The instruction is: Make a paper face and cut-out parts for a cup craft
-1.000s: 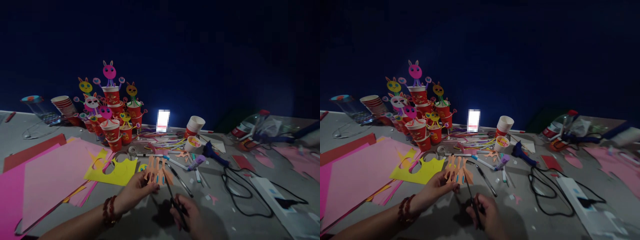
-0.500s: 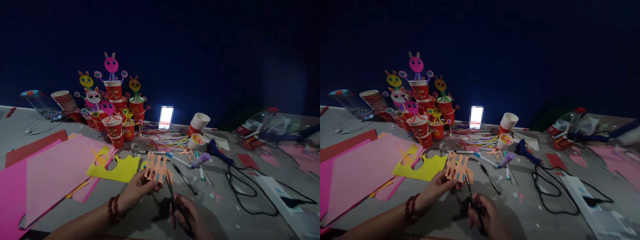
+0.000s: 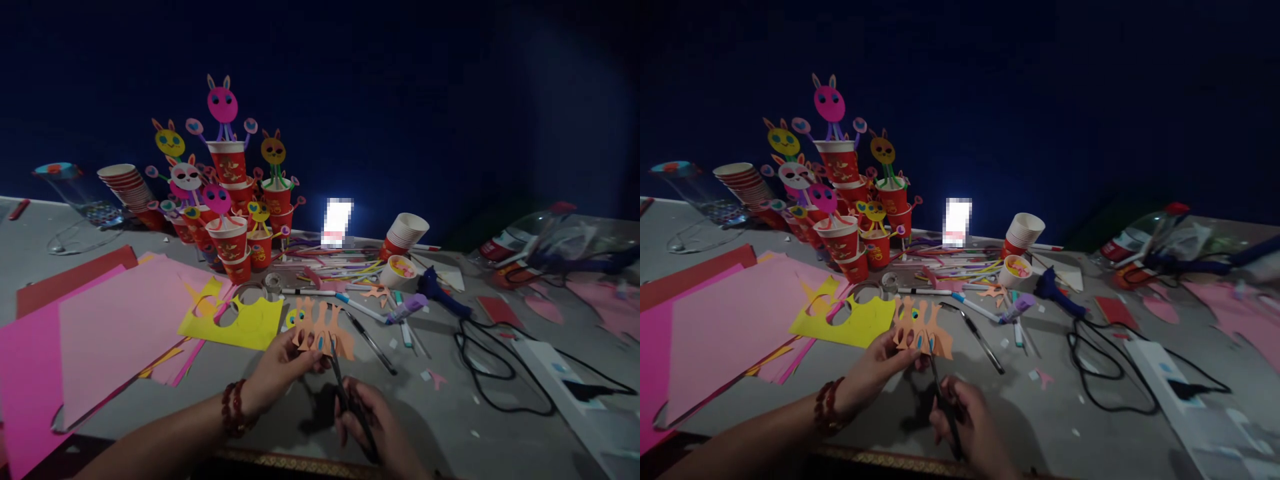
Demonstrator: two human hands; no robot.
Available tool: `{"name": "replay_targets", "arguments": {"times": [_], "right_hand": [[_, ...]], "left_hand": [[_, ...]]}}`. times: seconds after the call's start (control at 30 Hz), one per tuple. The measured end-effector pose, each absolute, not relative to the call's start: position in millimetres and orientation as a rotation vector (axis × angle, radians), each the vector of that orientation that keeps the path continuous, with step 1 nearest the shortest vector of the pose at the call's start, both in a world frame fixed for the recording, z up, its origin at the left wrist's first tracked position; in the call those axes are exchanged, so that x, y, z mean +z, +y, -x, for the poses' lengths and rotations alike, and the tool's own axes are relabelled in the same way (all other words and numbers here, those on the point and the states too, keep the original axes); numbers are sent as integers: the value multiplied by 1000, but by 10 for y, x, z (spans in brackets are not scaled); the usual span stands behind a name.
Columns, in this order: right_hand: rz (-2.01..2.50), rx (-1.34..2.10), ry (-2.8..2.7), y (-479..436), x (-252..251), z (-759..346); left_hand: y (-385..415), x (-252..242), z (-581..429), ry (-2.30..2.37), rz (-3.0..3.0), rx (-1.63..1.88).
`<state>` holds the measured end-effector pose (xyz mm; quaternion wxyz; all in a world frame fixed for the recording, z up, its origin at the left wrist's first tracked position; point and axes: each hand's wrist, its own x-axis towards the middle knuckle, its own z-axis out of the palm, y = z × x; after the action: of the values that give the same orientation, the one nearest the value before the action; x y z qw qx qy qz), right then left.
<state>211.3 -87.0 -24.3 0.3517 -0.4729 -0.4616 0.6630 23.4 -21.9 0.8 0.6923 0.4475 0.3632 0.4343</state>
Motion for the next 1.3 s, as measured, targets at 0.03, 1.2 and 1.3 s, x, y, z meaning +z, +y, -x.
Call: {"name": "replay_targets", "arguments": {"times": [0.03,1.2,1.3], "right_hand": [[1235,1715,-1197,-868,-246,-2110],[1330,1629,-1336,-834,-183,-2074],[1334,1629,-1346,-835,-179,-2079]], "left_hand": [[-225,22,-235,817,-999,967],[-251,70,-214,840,-975,925],[-249,68,-219,841,-954,925]]}}
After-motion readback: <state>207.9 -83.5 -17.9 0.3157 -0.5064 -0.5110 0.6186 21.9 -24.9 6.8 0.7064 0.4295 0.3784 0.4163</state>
